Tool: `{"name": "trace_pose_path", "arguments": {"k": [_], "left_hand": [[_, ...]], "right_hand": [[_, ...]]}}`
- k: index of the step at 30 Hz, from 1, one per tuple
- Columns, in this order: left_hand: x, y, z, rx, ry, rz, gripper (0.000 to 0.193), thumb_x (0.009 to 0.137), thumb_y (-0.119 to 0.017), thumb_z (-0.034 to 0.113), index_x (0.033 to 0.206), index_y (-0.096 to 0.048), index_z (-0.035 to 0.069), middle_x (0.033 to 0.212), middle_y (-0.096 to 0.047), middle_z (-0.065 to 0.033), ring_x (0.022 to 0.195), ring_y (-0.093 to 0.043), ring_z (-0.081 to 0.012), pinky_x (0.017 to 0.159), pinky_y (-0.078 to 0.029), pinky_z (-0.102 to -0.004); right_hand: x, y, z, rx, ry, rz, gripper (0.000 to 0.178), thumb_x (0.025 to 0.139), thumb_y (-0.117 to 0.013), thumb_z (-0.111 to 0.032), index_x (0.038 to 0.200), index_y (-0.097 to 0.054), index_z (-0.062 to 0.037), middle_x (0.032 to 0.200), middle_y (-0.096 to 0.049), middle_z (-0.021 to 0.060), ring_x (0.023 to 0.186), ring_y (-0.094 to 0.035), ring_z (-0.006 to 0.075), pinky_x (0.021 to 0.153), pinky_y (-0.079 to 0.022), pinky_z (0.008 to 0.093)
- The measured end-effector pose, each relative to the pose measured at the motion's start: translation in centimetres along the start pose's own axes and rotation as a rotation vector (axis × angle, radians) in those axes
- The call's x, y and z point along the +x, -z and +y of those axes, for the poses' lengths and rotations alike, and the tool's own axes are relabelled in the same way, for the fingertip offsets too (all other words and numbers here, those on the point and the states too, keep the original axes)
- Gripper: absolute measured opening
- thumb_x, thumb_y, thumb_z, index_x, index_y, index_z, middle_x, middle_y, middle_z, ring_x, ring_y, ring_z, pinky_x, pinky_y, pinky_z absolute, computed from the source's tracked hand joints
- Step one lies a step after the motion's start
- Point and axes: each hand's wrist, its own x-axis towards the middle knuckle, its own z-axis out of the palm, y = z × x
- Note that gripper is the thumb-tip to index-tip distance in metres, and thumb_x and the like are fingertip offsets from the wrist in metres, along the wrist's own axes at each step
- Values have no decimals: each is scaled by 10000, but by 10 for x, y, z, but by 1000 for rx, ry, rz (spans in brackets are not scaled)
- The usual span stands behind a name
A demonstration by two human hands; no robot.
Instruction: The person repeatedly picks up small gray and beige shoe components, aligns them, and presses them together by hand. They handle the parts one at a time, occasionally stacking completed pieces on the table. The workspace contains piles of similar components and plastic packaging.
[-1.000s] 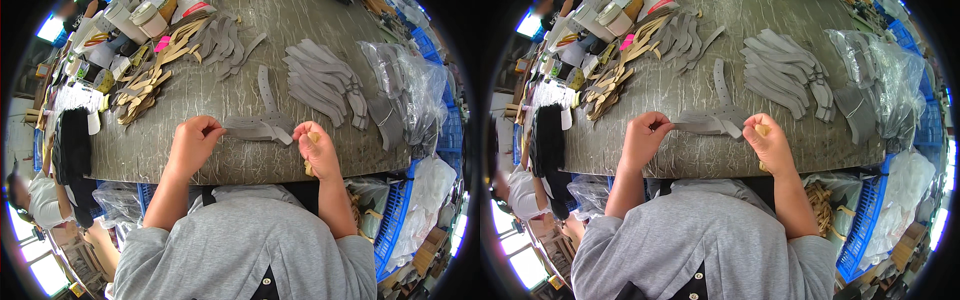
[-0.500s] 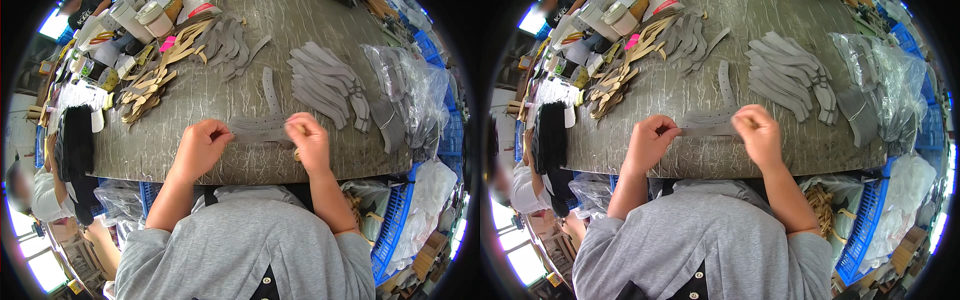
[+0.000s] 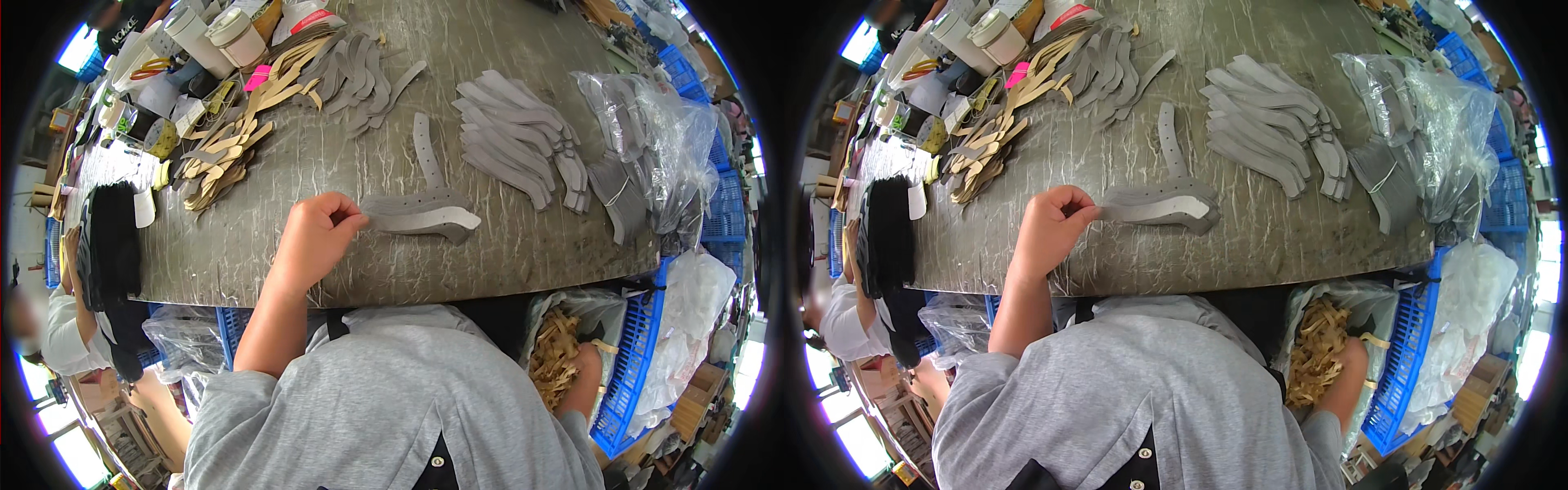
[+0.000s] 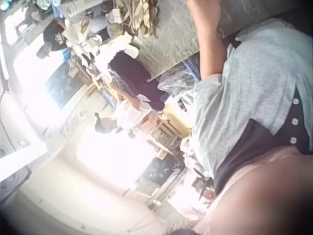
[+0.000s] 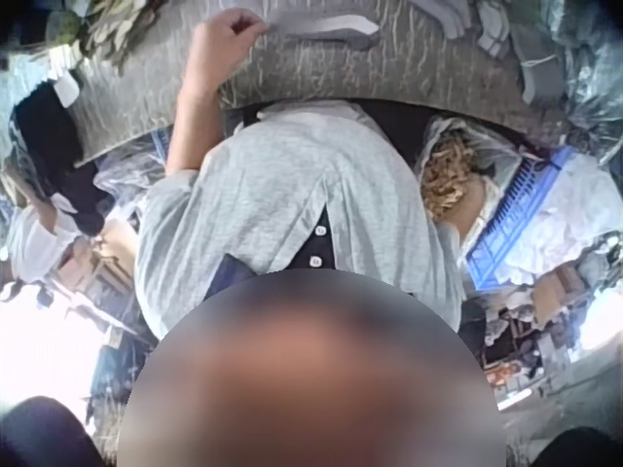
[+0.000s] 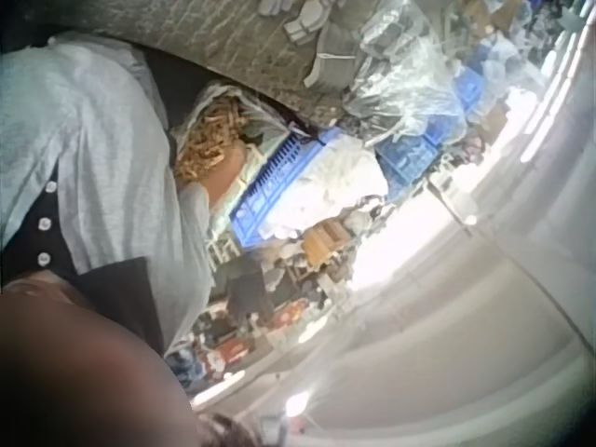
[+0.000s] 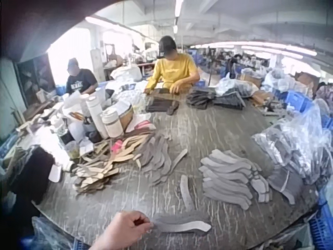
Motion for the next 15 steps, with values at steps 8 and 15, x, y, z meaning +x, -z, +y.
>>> {"name": "trace_pose_path", "arguments": {"k": [8, 15], "left_hand": [[-8, -11, 11, 133, -72, 16, 86, 806, -731, 29, 829, -664, -18, 676, -617, -29, 626, -529, -71, 571, -437, -247], [-16, -7, 8, 95, -47, 22, 71, 813, -720, 26, 836, -666, -14, 676, -614, -22, 621, -521, -71, 559, -429, -249]], "right_hand": [[45, 144, -339, 1217, 139, 128, 154, 951, -622, -206, 954, -602, -54, 785, -612, 5, 628, -540, 66, 542, -423, 199], [82, 138, -451, 1400, 376, -410, 147, 847, -723, -49, 914, -592, -44, 815, -597, -19, 710, -546, 53, 623, -453, 210]]}}
